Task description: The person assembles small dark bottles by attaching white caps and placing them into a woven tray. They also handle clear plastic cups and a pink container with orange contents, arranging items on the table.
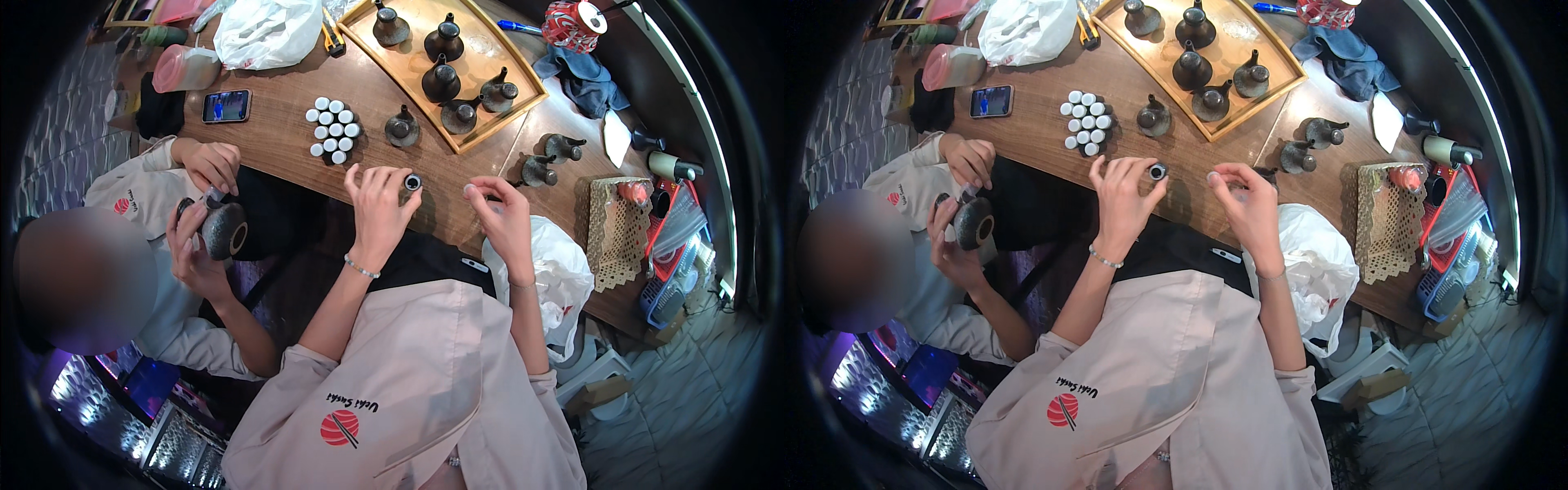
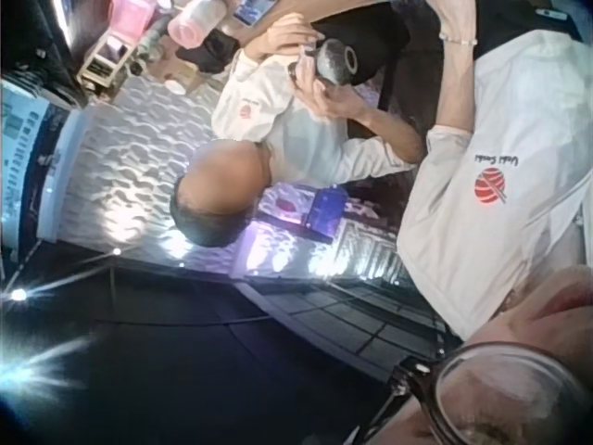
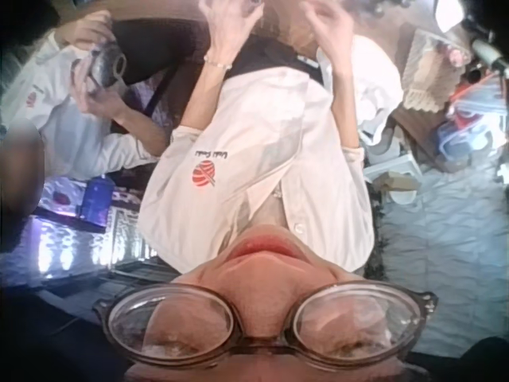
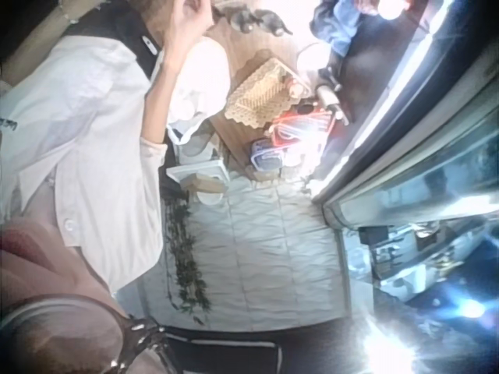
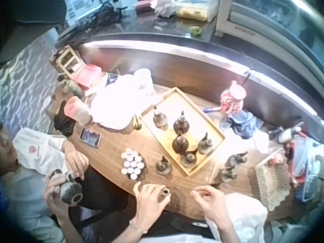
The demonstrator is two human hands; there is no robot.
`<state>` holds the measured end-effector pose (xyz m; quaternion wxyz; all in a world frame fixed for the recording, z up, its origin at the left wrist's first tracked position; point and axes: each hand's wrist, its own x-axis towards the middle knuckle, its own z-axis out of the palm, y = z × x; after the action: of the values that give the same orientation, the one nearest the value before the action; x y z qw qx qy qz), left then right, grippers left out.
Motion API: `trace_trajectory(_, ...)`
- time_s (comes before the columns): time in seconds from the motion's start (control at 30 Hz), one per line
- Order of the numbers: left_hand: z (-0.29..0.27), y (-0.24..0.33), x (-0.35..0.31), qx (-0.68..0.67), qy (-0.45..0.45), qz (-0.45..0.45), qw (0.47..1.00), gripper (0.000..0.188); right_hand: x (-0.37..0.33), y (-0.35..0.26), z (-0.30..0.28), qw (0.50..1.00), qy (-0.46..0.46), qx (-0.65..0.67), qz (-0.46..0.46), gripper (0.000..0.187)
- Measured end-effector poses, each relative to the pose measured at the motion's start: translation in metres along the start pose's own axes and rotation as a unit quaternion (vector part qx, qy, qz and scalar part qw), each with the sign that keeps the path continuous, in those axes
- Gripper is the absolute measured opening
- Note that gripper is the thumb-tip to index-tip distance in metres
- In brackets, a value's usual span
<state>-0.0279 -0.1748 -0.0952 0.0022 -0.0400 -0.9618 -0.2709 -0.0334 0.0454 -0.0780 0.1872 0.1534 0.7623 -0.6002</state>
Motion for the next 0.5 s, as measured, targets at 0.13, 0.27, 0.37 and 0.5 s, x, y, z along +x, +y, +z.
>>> trace_trajectory(0.13, 0.033, -0.015, -0.004, -0.010, -0.041, 0.037, 0.998, 0.032, 0.013, 0.022, 0.017, 0.994, -0.022, -0.072, -0.074, 0.021)
trace_trajectory(0.27, 0.058, -0.025, -0.006, -0.005, -0.059, 0.064, 0.996, 0.031, 0.027, 0.040, 0.027, 0.994, -0.056, -0.088, -0.039, 0.021)
trace_trajectory(0.37, 0.068, -0.031, -0.006, -0.007, -0.064, 0.071, 0.995, 0.031, 0.033, 0.048, 0.031, 0.995, -0.068, -0.070, 0.005, 0.022)
trace_trajectory(0.5, 0.074, -0.037, -0.003, -0.014, -0.051, 0.070, 0.996, 0.030, 0.035, 0.054, 0.034, 0.994, -0.068, -0.085, 0.022, 0.021)
